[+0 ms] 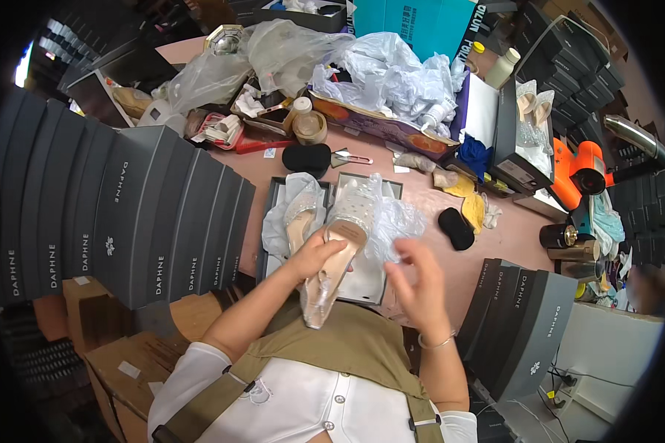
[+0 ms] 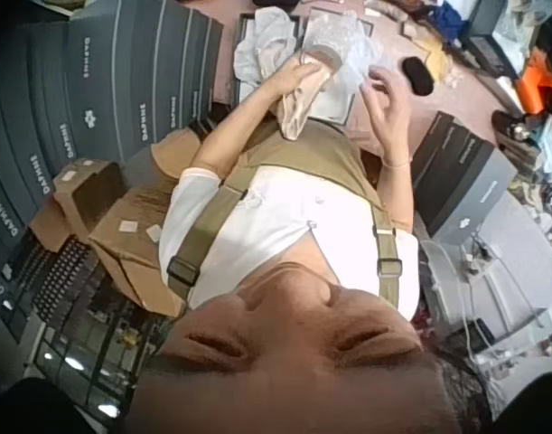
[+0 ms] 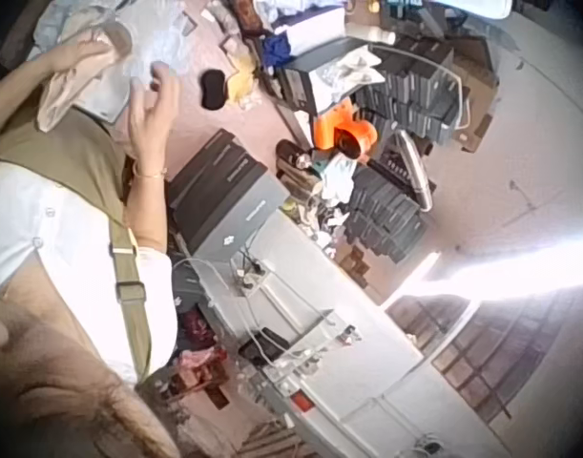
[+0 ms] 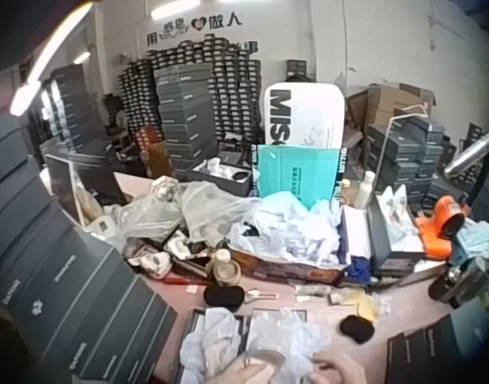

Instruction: Packing high-heeled shoes into boxes and applying glue to fix a part of a shoe.

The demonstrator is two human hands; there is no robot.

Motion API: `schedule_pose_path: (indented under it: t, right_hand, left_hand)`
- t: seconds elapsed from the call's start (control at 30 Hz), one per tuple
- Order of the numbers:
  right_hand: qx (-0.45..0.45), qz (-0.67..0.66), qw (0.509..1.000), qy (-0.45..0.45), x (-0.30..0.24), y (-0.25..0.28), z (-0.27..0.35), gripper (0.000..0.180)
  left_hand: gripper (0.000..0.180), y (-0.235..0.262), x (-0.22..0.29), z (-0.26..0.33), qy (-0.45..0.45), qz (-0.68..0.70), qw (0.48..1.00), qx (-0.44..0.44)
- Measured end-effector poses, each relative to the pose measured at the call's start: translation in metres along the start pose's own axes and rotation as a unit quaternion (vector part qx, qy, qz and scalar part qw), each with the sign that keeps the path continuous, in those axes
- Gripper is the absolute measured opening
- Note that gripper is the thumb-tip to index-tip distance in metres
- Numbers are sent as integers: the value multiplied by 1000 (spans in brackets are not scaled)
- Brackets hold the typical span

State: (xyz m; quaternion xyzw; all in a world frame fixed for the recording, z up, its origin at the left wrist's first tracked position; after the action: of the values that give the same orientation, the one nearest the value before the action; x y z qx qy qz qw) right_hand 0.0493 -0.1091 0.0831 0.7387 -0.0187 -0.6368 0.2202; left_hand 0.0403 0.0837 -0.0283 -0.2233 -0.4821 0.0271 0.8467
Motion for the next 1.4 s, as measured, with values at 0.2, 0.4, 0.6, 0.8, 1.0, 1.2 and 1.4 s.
schedule_pose_path:
  t: [0.2,0.4,0.6,0.8,1.0,1.2,1.4]
  right_hand:
    - [52,90,994,-20,59,-7,-18,67]
    - [-387,23,912,-136,148,-122,16,51]
    - [-223,-39,956,-185,90,-54,-10,34]
    - [-121,-297,941,-104,44,-22,-22,58]
    - [-123,-392,898,-157,37,-37,-12,61]
    - [-146,-317,930,-113,16,-32,-4,57]
    - [-132,-227,964,-44,-5,-24,3,50]
  left_hand:
    - [33,-10,10,21,47,-57,984,-163]
    - [24,-1,15,27,58,-38,990,-120]
    - [26,11,17,28,80,-50,990,-101]
    - [34,6,12,30,176,-37,966,-185]
    - [39,-3,11,42,237,27,948,-213]
    - [36,8,5,48,214,-54,953,-207]
    - [37,12,13,47,108,-159,965,-180]
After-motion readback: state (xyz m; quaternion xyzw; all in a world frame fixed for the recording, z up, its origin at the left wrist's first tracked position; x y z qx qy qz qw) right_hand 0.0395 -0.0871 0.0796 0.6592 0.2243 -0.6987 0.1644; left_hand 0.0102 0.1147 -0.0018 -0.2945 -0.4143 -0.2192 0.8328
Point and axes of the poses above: each hand's wrist, its own z-axis away from the middle knuckle, its own y-axis out of the back of the hand, x = y × z, the point moved 4 cm from there along -z, towards the middle knuckle, and after that the axes turned 7 degrees about -z, right-handed, at the moved point
